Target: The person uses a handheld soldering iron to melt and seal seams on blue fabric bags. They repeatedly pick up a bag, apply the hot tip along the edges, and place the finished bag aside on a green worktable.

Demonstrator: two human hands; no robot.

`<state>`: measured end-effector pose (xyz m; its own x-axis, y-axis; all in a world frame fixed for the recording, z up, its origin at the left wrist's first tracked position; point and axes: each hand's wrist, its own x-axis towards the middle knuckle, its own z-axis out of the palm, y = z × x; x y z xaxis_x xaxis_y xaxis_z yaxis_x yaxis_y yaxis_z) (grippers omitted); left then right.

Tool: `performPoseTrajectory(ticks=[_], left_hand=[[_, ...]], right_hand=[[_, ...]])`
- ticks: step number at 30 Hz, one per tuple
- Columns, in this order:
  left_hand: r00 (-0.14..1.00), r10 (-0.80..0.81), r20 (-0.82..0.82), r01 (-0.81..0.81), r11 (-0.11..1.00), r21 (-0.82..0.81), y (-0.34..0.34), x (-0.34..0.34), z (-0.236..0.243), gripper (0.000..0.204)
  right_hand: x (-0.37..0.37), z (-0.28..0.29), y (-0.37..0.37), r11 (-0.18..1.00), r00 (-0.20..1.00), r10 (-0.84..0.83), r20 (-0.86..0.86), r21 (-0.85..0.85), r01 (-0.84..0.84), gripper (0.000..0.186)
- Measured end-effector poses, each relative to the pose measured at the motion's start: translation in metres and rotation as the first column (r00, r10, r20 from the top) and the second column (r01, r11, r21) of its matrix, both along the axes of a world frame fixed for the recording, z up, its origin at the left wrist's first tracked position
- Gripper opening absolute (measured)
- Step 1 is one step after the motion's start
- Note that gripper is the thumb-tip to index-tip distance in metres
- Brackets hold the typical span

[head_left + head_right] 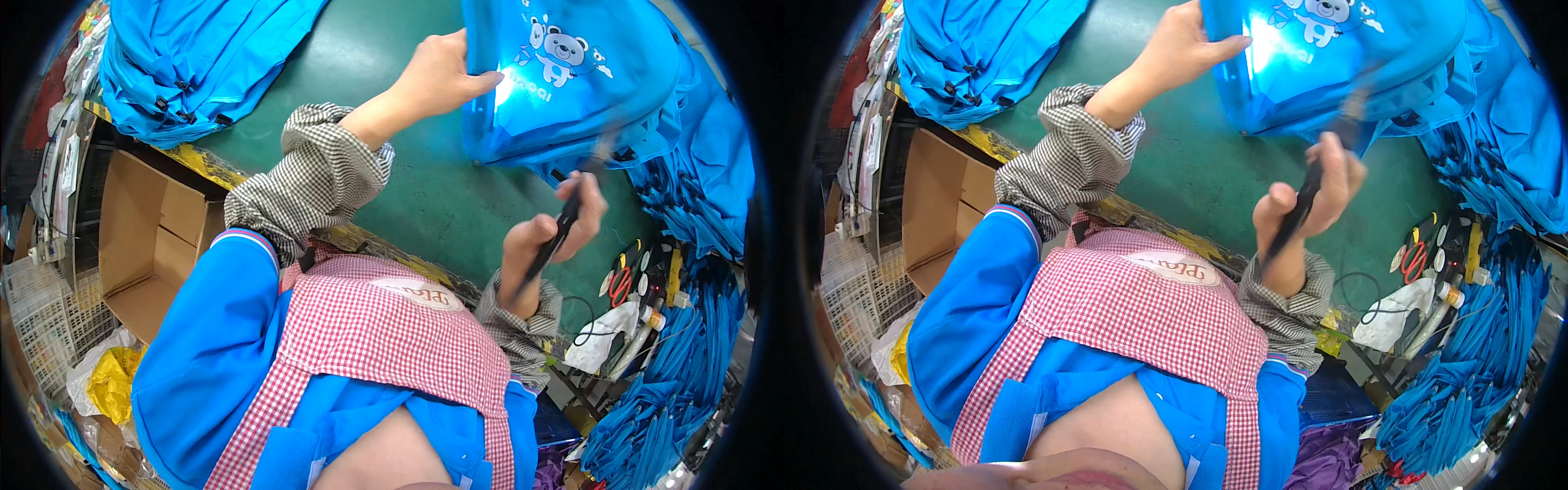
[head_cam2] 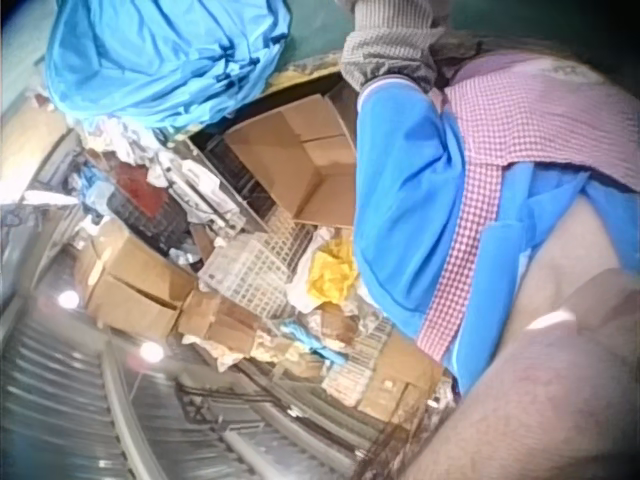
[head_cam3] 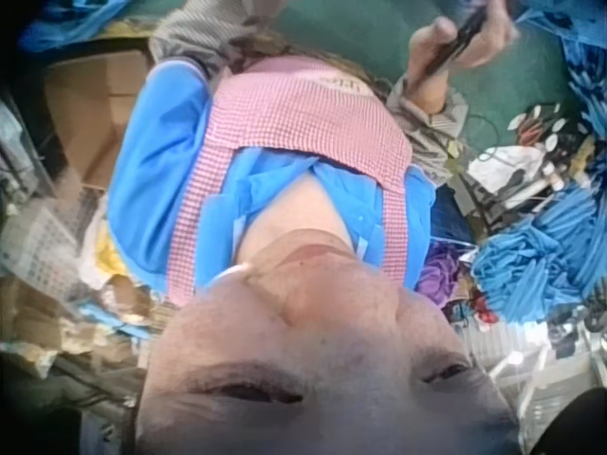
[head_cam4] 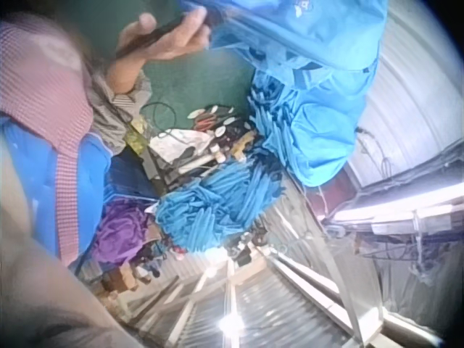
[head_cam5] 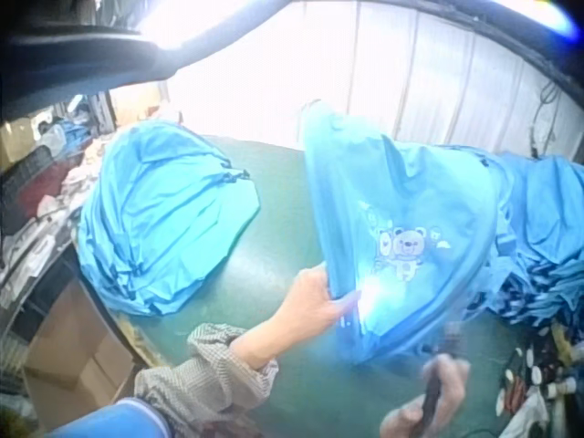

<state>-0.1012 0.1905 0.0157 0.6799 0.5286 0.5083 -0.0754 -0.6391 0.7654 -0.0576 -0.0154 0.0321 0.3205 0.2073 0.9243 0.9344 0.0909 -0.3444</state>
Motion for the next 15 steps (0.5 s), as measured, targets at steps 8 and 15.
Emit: performPoseTrajectory(ticks=[8,15], left_hand=[[0.999,0.010,-0.030,-0.009,0.998,0.057,-0.011,0.025,-0.001,0.045],[1.000,-0.008,-0.004,0.008,1.000,0.011,-0.011,0.022,0.001,0.045]], right_hand=[[-0.013,-0.023,-0.020,0.954,0.989,0.089,0.117,-0.295,-0.051,0.014],[-0.010,-0.025,-0.007,0.958,0.974,0.085,0.212,-0.285,-0.022,0.013]])
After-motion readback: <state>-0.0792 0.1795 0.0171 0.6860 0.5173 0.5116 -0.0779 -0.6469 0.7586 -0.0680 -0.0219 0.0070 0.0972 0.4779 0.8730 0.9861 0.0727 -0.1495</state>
